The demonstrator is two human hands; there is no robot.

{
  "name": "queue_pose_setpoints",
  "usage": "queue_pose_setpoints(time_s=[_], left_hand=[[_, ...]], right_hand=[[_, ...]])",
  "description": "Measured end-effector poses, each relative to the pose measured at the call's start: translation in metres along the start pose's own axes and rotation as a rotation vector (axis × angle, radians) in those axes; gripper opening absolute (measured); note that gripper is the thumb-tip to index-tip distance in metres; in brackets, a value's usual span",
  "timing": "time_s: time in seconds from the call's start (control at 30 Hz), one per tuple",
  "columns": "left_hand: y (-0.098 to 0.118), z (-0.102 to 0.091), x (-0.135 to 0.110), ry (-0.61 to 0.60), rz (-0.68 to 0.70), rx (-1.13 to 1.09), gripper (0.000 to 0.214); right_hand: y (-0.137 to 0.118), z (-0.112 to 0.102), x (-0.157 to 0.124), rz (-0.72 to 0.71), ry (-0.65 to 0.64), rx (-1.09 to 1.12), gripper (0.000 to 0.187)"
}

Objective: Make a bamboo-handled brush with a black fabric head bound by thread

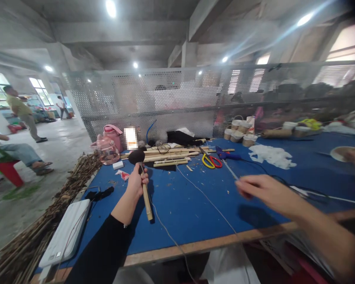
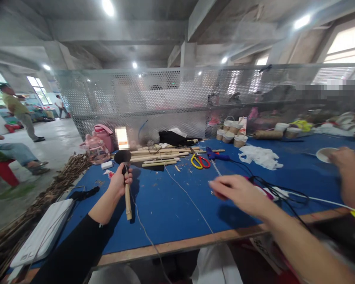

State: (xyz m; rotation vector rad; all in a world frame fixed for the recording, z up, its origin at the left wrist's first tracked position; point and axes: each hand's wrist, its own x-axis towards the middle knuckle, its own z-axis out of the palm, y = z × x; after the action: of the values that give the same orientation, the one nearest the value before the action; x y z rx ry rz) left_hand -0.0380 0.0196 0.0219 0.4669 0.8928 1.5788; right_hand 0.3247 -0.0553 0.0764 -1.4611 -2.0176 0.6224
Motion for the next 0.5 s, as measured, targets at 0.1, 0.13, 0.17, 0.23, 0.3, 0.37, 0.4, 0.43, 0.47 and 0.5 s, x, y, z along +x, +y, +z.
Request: queue_pose_setpoints(time_s=[0.1,0.13,0.17,0.23,0.3,0.37,0.4,0.43,0.47,0.5], left_hand=[[-0.001,0.002,-0.002,0.01,0.027,0.018,0.02],[-0.002,0.003,-0.003,0.019,0.034,0.027,0.02],[-0.003,0.003,-0.004,0.029,0.039,0.038,0.021],[-0.004,0.004,-0.004,0.046,0.045,0.059,0.022],[-0.005,0.004,-0.005,0.051,0.056,0.077,0.025],[-0.005,0.005,-0.006,0.054,0.068,0.087,0.028],[-0.005,0.006,-0.006,0.059,0.073,0.092,0.029],[-0.005,0.006,-0.006,0.064,0.078,0.096,0.03],[-0.005,0.006,-0.006,0.069,0.08,0.099,0.03],[-0.005,0.006,-0.006,0.073,0.081,0.098,0.03]], right_hand=[[-0.017,0.046,0.083,-0.049,-0.194,-0.045,0.033],[-0.021,0.064,0.112,-0.069,-0.163,-0.13,0.029],[-0.024,0.081,0.139,-0.038,-0.118,-0.224,0.026],[-0.029,0.11,0.186,0.019,-0.062,-0.29,0.026],[-0.033,0.131,0.22,0.088,-0.004,-0.352,0.033],[-0.034,0.145,0.24,0.154,0.023,-0.406,0.037],[-0.034,0.149,0.247,0.182,0.02,-0.426,0.038],[-0.034,0.153,0.252,0.2,0.008,-0.442,0.039],[-0.035,0.155,0.256,0.205,-0.006,-0.454,0.038],[-0.036,0.155,0.26,0.192,-0.016,-0.469,0.036]])
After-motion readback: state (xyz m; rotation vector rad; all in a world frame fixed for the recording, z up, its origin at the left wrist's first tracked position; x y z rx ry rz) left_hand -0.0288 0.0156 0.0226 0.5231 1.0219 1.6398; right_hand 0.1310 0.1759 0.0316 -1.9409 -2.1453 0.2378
